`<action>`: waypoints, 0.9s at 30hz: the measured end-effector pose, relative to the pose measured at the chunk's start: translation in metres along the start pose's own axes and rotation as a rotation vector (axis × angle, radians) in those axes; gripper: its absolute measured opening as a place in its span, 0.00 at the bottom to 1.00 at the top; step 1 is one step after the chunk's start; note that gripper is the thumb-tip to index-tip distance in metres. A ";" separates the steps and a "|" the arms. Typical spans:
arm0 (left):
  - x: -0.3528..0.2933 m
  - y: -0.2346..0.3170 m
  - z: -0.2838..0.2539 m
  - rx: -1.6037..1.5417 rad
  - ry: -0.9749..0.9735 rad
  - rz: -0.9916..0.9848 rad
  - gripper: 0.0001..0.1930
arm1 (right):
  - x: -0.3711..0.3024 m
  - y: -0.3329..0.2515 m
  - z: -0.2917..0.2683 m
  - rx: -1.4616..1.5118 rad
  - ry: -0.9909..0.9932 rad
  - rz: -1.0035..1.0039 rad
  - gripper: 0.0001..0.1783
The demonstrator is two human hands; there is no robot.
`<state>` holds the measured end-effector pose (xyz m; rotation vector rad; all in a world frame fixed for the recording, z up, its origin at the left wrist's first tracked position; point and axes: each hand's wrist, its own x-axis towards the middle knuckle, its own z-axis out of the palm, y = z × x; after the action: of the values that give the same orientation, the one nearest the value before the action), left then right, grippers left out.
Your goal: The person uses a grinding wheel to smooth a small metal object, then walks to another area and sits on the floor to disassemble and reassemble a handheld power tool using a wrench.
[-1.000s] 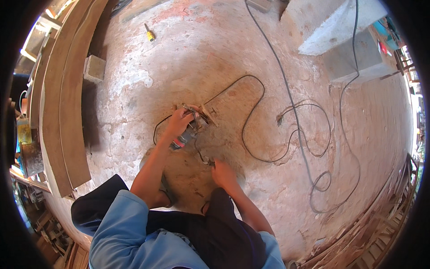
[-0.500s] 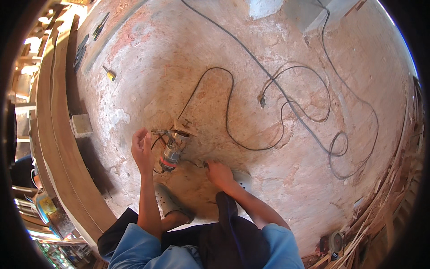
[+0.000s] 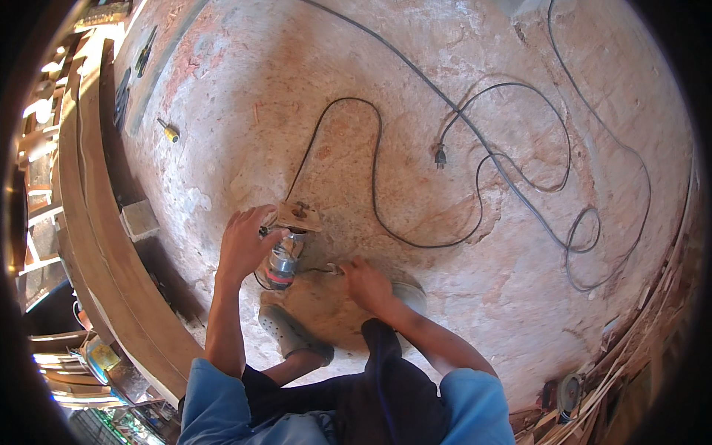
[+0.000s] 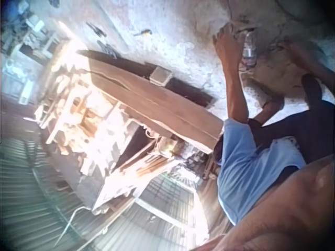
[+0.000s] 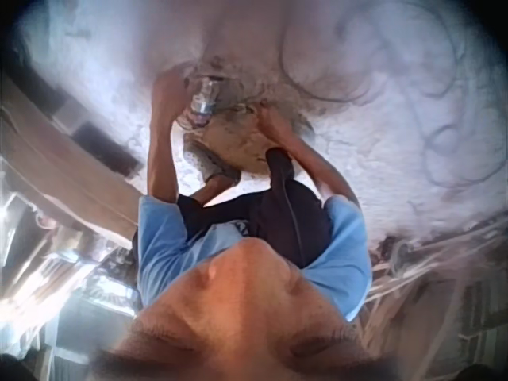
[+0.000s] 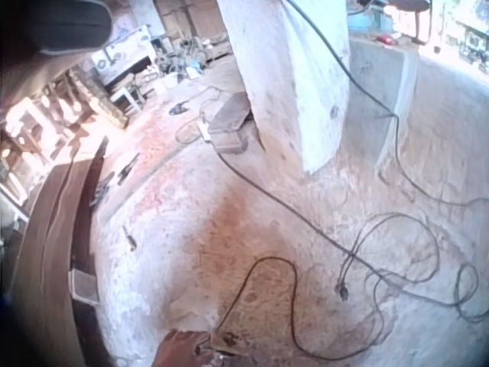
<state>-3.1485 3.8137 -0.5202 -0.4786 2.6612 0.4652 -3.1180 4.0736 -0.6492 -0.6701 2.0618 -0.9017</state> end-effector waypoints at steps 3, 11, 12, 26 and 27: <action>0.009 -0.001 -0.001 -0.082 0.026 0.003 0.21 | 0.008 0.002 -0.001 -0.209 0.170 -0.146 0.14; 0.079 -0.004 0.006 -0.183 -0.388 -0.011 0.20 | 0.037 -0.022 -0.018 0.529 -0.042 0.070 0.19; 0.087 -0.005 0.007 -0.195 -0.455 -0.028 0.20 | 0.041 -0.025 -0.017 0.631 -0.038 0.097 0.20; 0.102 -0.019 0.015 -0.094 -0.611 0.115 0.18 | 0.055 -0.038 -0.002 0.687 -0.019 0.062 0.27; 0.101 -0.019 0.015 -0.131 -0.610 0.105 0.18 | 0.055 -0.039 -0.002 0.686 -0.021 0.064 0.27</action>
<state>-3.2230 3.7763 -0.5820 -0.1885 2.0798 0.6925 -3.1449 4.0127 -0.6422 -0.2354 1.5857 -1.4466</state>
